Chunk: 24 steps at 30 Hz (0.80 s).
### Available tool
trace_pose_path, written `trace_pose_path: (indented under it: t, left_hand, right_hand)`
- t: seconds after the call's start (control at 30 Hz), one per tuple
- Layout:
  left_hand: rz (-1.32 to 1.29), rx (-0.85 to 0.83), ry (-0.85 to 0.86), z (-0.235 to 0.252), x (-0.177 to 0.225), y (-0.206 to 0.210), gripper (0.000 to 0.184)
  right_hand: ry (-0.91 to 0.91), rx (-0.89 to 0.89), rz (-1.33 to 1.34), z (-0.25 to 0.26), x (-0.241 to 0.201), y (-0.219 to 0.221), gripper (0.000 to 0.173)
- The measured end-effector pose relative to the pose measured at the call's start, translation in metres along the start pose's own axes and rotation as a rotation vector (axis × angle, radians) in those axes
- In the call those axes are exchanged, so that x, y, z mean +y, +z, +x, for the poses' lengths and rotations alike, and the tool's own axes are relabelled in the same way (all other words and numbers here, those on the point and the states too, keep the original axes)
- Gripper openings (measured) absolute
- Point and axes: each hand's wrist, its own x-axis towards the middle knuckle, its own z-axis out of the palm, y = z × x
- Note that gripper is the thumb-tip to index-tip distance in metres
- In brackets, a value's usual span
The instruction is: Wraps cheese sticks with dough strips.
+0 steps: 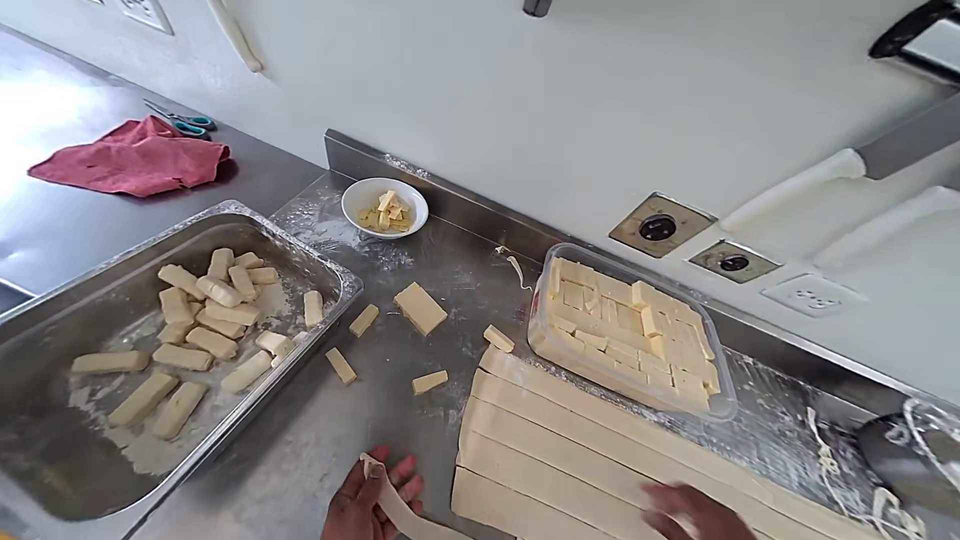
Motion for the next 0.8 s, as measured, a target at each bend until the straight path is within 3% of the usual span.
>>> trace_pose_path:
  t: [0.07,0.13,0.2,0.3,0.53,0.6,0.73,0.8]
  left_hand:
    - [-0.010,0.020,0.010,0.001,0.000,0.000,0.027]
    - [-0.024,0.029,0.007,0.000,0.001,0.002,0.028]
    - [-0.044,0.032,-0.004,0.000,0.001,0.003,0.035]
    - [-0.064,0.048,-0.003,0.000,0.000,0.005,0.041]
    - [-0.040,0.095,0.074,0.009,0.009,-0.001,0.021]
    - [0.000,0.066,0.075,0.009,0.010,-0.002,0.022]
    - [0.069,0.040,0.131,0.009,0.016,-0.003,0.026]
    - [0.102,0.048,0.178,0.009,0.020,-0.004,0.028]
  right_hand:
    - [-0.253,0.133,0.082,0.058,-0.073,0.018,0.036]
    - [-0.375,0.192,0.135,0.112,-0.149,0.027,0.037]
    - [-0.384,0.212,0.199,0.164,-0.211,0.037,0.047]
    - [-0.312,0.198,0.214,0.219,-0.264,0.051,0.071]
    - [-0.295,0.124,0.091,0.222,-0.259,0.049,0.060]
    - [-0.349,0.184,0.083,0.217,-0.242,0.052,0.055]
    - [-0.328,0.187,0.089,0.196,-0.228,0.048,0.063]
    - [-0.353,0.279,0.189,0.171,-0.222,0.045,0.059]
